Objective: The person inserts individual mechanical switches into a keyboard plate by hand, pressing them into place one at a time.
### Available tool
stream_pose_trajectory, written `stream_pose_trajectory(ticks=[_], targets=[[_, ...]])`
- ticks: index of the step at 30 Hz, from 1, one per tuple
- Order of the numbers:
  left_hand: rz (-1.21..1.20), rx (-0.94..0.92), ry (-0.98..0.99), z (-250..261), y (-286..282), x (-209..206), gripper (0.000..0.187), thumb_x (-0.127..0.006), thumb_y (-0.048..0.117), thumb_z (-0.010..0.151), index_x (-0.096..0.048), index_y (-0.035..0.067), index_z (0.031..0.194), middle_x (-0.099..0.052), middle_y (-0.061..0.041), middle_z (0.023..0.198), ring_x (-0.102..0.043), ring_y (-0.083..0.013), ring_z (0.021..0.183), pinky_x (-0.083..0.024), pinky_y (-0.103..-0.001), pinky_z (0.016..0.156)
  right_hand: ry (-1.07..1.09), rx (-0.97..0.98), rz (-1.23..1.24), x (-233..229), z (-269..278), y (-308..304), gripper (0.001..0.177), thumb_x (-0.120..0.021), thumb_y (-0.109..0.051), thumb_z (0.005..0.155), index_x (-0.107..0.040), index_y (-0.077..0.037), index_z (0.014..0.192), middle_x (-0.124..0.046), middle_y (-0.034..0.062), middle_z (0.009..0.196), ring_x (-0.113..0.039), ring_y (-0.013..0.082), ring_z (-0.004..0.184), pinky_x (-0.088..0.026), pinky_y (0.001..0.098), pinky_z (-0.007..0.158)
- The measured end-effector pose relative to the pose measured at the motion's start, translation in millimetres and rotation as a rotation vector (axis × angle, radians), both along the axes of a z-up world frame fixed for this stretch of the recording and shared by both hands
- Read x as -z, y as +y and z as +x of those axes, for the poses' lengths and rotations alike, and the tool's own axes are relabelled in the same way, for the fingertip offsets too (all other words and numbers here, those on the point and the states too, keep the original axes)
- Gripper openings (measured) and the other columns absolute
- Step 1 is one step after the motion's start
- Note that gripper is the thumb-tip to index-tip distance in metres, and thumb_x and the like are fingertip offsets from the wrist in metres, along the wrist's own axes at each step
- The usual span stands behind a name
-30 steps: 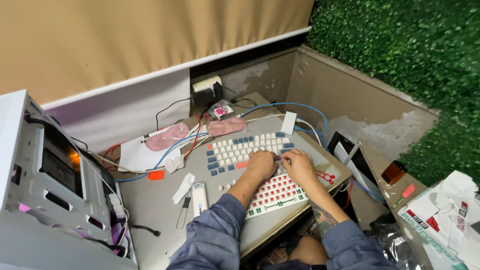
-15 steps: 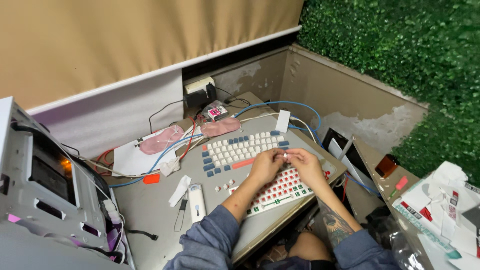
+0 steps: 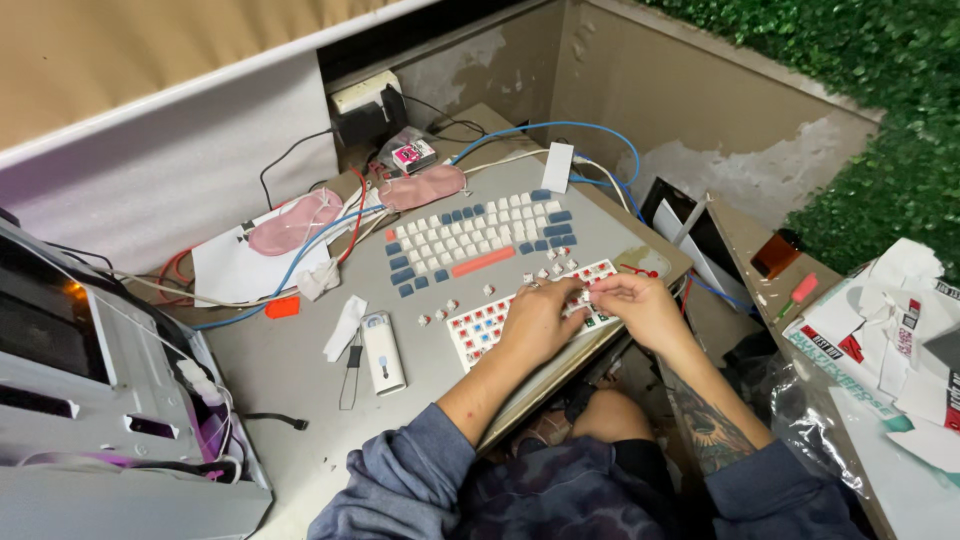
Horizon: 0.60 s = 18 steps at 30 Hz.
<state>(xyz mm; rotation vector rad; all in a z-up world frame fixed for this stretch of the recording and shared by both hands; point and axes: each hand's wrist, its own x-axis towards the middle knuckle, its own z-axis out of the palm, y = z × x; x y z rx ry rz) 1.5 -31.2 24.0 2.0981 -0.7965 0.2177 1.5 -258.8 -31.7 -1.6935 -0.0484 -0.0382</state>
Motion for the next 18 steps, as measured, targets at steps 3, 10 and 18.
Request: stream_pose_trajectory(ticks=[3, 10, 18], targets=[[0.181, 0.009, -0.164, -9.0, 5.2, -0.3, 0.053, -0.079, 0.026, 0.076, -0.067, 0.005, 0.123, -0.068, -0.016, 0.125, -0.059, -0.0358, 0.122, -0.043, -0.049, 0.100, 0.015, 0.022, -0.150, -2.8, -4.4, -3.3, 0.017, -0.072, -0.005, 0.090, -0.077, 0.002, 0.105, -0.078, 0.0063, 0.091, -0.069, 0.0098, 0.081, -0.055, 0.0242, 0.073], [0.308, -0.004, -0.211, -1.9, 5.7, 12.3, 0.061, -0.080, 0.037, 0.076, -0.067, 0.005, 0.127, -0.061, -0.017, 0.137, -0.052, -0.0373, 0.131, -0.039, -0.051, 0.107, 0.017, 0.032, -0.419, -18.8, -7.0, 8.3, 0.013, -0.074, -0.010, 0.086, -0.078, -0.001, 0.095, -0.078, 0.0034, 0.082, -0.070, 0.0080, 0.075, -0.056, 0.0250, 0.070], [0.308, -0.007, -0.202, -0.2, 5.4, 19.5, 0.060, -0.079, 0.040, 0.078, -0.069, 0.005, 0.125, -0.062, -0.017, 0.136, -0.053, -0.0374, 0.130, -0.039, -0.050, 0.107, -0.031, -0.019, -0.655, -37.7, -2.6, 18.8, 0.013, -0.076, -0.013, 0.083, -0.079, -0.003, 0.091, -0.076, 0.0056, 0.078, -0.070, 0.0113, 0.072, -0.057, 0.0280, 0.070]])
